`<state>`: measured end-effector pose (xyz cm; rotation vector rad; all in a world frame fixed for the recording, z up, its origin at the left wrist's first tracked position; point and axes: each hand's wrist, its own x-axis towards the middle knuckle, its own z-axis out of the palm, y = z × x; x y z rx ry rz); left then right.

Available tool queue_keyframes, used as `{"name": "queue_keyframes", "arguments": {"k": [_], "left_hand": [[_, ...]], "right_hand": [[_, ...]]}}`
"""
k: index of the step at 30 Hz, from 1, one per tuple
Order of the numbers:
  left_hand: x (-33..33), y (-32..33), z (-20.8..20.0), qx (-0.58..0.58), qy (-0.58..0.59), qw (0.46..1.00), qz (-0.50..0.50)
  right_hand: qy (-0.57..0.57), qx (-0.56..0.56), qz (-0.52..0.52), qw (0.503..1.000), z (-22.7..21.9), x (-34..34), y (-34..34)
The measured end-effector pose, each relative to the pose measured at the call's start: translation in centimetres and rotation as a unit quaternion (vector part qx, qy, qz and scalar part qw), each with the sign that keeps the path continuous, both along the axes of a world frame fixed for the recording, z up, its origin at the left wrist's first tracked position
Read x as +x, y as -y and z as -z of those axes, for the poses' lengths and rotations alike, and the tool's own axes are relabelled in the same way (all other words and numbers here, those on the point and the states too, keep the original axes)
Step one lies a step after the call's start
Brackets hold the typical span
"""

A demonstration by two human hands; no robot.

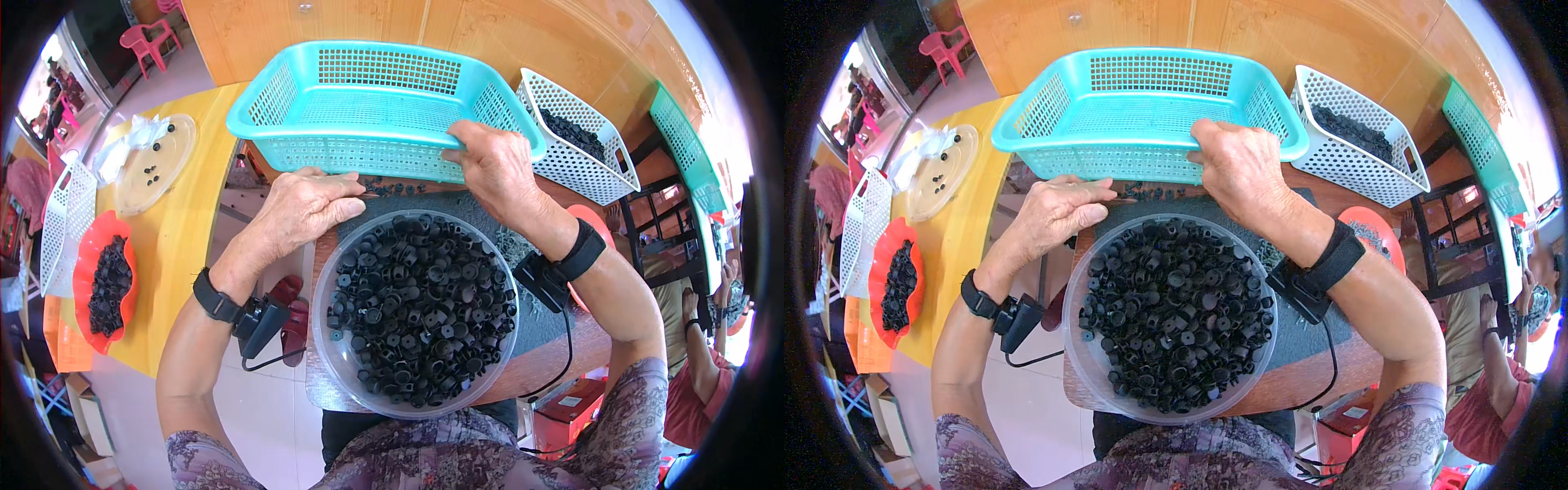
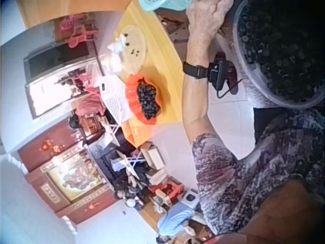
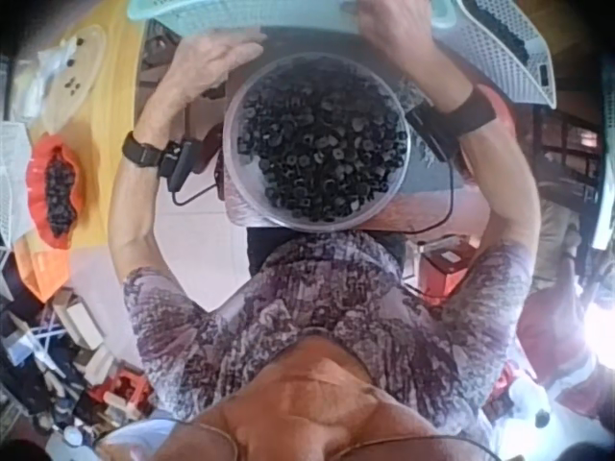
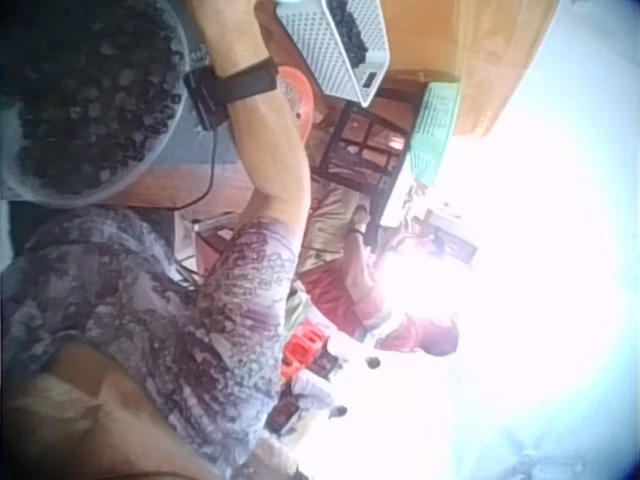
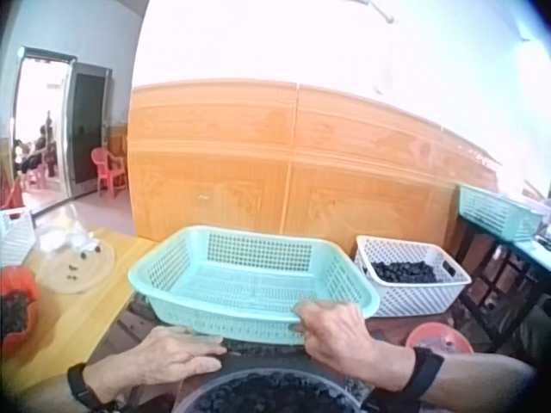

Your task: Assembling small black plastic fasteners or clips by hand.

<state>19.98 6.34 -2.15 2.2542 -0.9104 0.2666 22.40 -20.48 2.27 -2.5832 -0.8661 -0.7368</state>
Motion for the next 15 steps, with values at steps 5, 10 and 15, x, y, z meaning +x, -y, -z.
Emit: {"name": "queue_keyframes", "arguments": {"k": [5, 10, 15], "left_hand": [[-0.4, 0.3, 0.2, -0.002, -0.041, 0.999, -0.002], [0.3, 1.2, 1.8, 0.013, -0.030, 0.999, 0.015], [2.6, 2.6, 2.3, 0.071, -0.121, 0.988, 0.070]], "right_hand": [[0.002, -0.018, 0.027, 0.999, -0.7, 0.1, 0.3], [0.014, -0.019, 0.023, 0.999, -0.5, 0.2, 0.0], [0.011, -0.027, 0.029, 0.999, -0.2, 0.1, 0.1]]}}
